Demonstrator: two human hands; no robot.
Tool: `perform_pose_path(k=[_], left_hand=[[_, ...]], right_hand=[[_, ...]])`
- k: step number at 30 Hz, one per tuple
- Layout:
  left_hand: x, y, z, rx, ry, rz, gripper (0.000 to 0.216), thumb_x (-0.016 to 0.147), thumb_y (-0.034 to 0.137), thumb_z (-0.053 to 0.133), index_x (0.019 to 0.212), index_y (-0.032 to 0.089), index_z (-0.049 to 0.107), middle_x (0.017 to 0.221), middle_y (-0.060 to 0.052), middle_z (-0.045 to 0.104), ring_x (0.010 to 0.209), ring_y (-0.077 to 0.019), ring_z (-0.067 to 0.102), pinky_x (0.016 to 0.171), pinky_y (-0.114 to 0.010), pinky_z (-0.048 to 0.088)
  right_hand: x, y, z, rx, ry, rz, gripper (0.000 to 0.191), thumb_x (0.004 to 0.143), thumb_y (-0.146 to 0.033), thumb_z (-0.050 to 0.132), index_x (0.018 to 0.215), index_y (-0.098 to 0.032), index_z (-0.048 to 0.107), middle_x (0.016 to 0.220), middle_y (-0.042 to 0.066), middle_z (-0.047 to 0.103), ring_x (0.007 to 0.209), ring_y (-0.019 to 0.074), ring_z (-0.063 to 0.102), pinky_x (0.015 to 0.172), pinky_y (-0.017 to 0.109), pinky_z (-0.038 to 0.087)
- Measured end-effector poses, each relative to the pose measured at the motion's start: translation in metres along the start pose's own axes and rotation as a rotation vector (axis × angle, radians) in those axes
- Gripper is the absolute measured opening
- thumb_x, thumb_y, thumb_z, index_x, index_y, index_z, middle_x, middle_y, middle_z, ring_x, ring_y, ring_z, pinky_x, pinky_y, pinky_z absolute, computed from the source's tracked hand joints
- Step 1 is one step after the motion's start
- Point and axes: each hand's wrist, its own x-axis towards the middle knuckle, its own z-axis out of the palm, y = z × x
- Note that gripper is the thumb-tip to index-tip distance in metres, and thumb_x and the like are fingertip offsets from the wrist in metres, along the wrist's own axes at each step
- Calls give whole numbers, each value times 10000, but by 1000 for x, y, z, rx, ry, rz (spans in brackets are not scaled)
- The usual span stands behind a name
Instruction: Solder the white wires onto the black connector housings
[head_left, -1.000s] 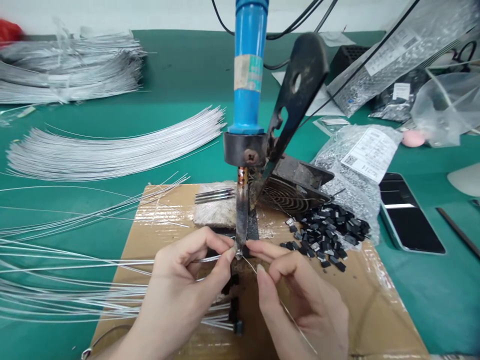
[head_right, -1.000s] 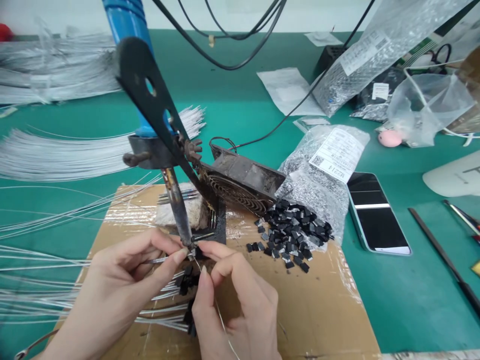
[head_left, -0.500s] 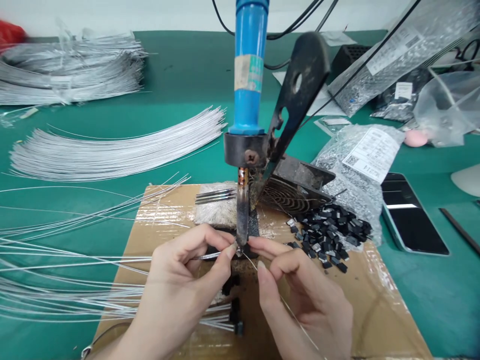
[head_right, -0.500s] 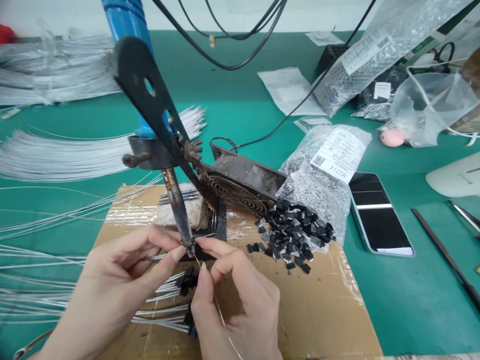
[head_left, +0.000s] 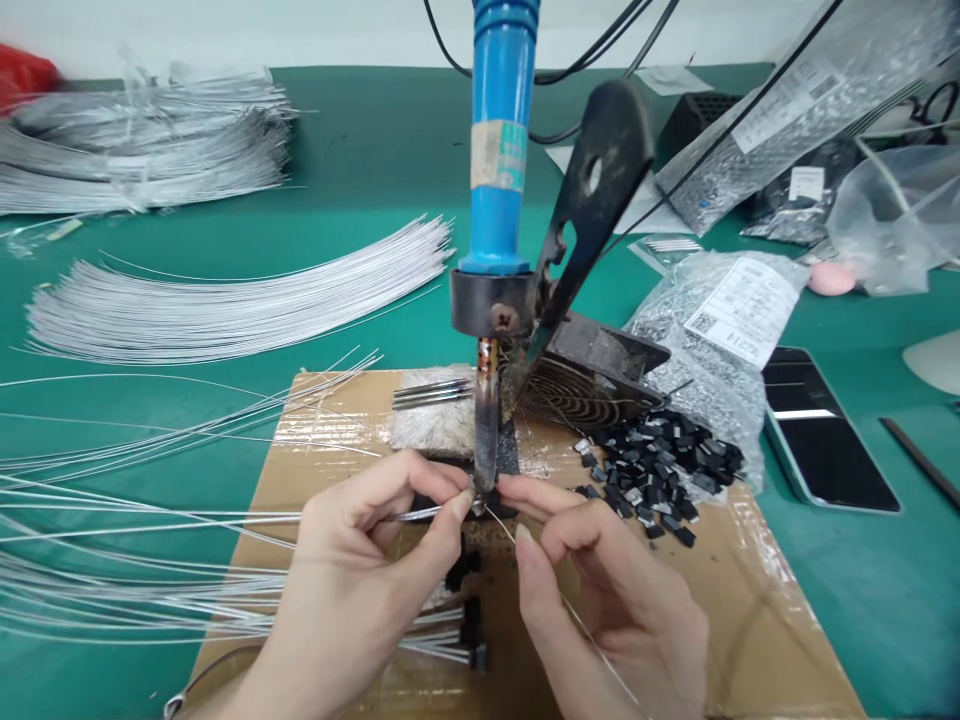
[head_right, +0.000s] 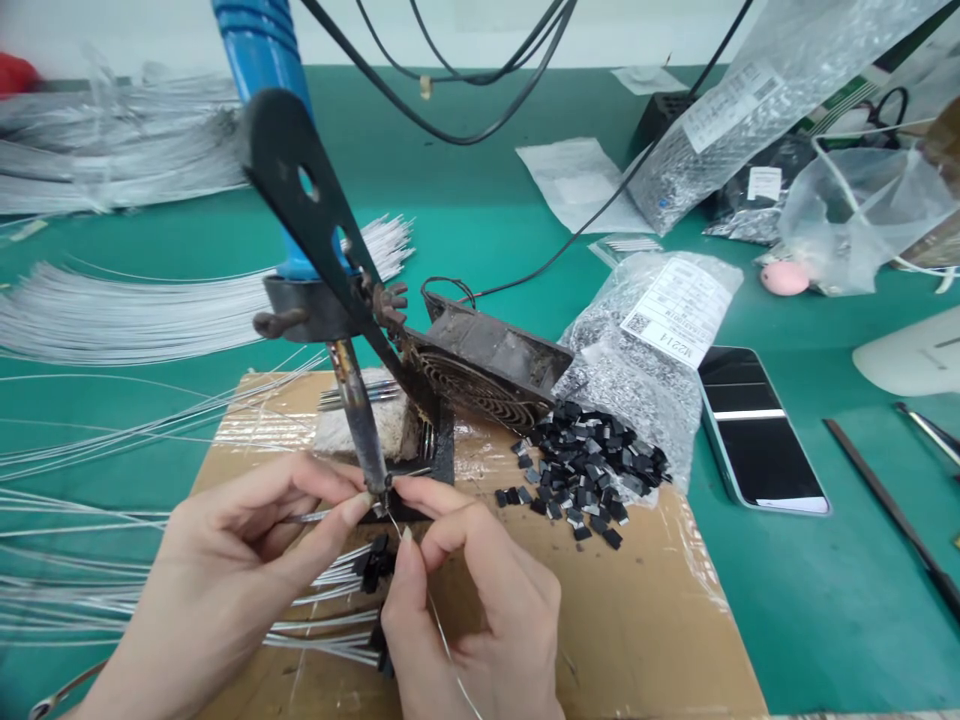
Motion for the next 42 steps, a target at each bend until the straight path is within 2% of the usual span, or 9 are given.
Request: perform_pose_path(k=[6, 14, 18, 28, 33, 42], left_hand=[[-1, 4, 2, 25, 37, 56, 172, 826, 105, 742, 693, 215, 742, 747, 21, 802, 677, -94, 750, 593, -87, 539], [-3, 1, 1, 39, 31, 67, 186, 843, 94, 737, 710, 224, 746, 778, 30, 806, 720, -87, 761, 670, -82, 565], [-5, -2, 1, 29, 28, 68, 189, 856, 99, 739, 723, 233, 748, 797, 36, 809, 741, -89, 759, 688, -89, 568], [-2, 4, 0, 55, 20, 66, 176, 842, 109, 740, 704, 217, 748, 757, 19, 803, 700, -101, 757, 653, -100, 578], [-4, 3, 0, 43, 30, 83, 185, 839, 101, 737, 698, 221, 744, 760, 23, 804, 705, -98, 761, 664, -97, 583], [-3, 1, 1, 45, 40, 93, 182, 832, 84, 739, 710, 218, 752, 764, 28, 805, 707, -92, 763, 671, -88, 579]], right_hand=[[2, -1, -3, -45, -23, -8, 233, 951, -220, 675, 733, -239, 594, 1129, 67, 838, 1019, 193, 821, 825, 214, 633], [2, -2, -4, -38, -23, -27, 234, 954, -190, 666, 736, -238, 594, 1140, 35, 837, 1000, 154, 821, 855, 184, 624], [2, -2, -3, -55, -23, -24, 234, 955, -212, 666, 735, -236, 592, 1132, 54, 840, 1014, 181, 825, 783, 184, 634], [2, -2, -4, -139, -11, -73, 202, 913, -210, 693, 735, -247, 605, 1099, 26, 851, 905, 153, 835, 793, 174, 627], [1, -1, -3, -123, -4, -89, 191, 921, -192, 679, 752, -250, 610, 1104, 7, 848, 933, 136, 830, 842, 162, 617], [-1, -1, -1, -109, 21, -74, 197, 923, -205, 684, 743, -250, 617, 1099, -4, 848, 908, 111, 824, 821, 136, 595]])
